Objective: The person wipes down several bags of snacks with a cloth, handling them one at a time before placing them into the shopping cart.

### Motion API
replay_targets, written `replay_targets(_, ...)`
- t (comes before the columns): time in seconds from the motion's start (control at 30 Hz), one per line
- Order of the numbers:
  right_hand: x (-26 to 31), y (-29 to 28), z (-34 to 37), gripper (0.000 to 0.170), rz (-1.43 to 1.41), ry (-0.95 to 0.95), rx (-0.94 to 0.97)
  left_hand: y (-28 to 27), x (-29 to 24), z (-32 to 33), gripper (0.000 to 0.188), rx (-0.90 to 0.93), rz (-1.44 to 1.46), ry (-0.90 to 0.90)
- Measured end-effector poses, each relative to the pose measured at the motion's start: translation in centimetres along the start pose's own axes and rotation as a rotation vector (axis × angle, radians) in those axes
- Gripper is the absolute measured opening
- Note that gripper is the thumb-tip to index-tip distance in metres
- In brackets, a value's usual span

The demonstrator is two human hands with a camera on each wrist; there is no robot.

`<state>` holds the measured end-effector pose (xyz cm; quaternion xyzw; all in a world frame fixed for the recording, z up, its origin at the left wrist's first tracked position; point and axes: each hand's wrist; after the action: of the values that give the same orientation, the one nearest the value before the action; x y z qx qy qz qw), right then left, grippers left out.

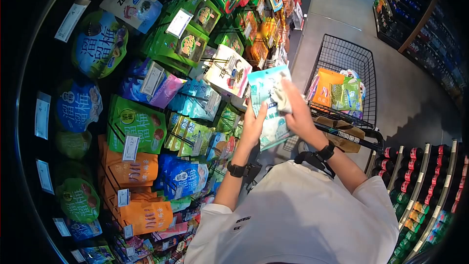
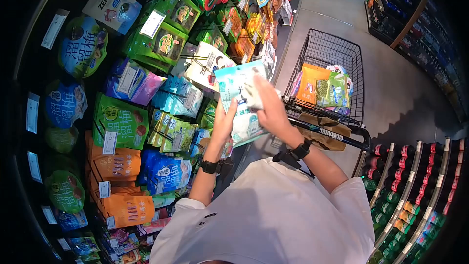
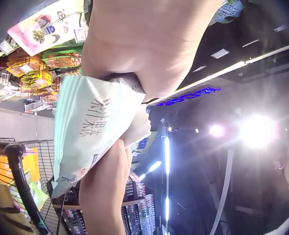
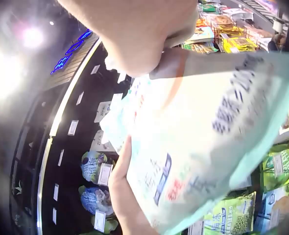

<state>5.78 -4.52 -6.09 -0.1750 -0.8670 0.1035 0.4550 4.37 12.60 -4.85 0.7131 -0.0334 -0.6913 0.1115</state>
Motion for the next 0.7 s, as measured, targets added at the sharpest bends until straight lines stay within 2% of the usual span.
replay_targets(0.1,1.8,-0.3,0.2,0.077,-0.067,-0.081,0.221,-1.7,1.0,-1.1,0.041,-0.055,0.110,-0.114)
replay_targets(0.13,2.1,-0.1,0.3,0.077,-0.038,-0.154,0.270,-1.9,1.2,-1.3,0.044,-0.107,0.132,-0.132)
replay_targets(0.2,2.6,0.3,0.8,0.077,0.016,-0.299,0.360,-2.0,0.5,-1.0,0.046,-0.087,0.213,-0.208)
replay_targets(0.33,3.0,1.2,0.5,0.077,0.025,-0.193,0.225,-0.8,-0.3,-0.7,0.048,-0.076,0.369,-0.287)
replay_targets(0.43,3.4,1.3,0.3,0.076,0.054,-0.232,0.296,-1.2,-0.4,-1.0,0.054,-0.073,0.419,-0.326)
replay_targets(0.5,2.9,1.3,0.8,0.076,0.027,-0.354,0.391,-2.2,-0.1,-1.9,0.057,-0.094,0.452,-0.383)
replay_targets(0.53,2.9,1.0,0.9,0.077,0.018,-0.392,0.437,-2.4,-1.0,-1.7,0.061,-0.104,0.481,-0.489)
replay_targets(0.57,2.8,0.7,0.9,0.078,0.010,-0.431,0.482,-2.8,-0.6,-1.9,0.059,-0.113,0.544,-0.454)
replay_targets(0.6,2.6,0.4,0.8,0.072,0.049,-0.425,0.482,-2.7,-0.2,-2.3,0.059,-0.138,0.597,-0.382)
replay_targets(0.63,1.9,0.4,0.9,0.071,0.052,-0.318,0.338,-2.5,0.1,-2.5,0.058,-0.163,0.651,-0.307)
replay_targets(0.7,-0.4,1.2,1.3,0.068,0.052,-0.105,0.051,-2.4,-0.4,-2.1,0.057,-0.121,0.735,-0.322)
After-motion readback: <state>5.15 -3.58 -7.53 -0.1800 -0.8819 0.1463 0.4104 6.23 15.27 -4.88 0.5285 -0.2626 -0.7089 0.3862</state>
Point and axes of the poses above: each hand's wrist, its own z-axis away from the middle knuckle, its own y-axis out of the palm, x = y × z, and after that the axes turned 9 degrees about -x, right-handed
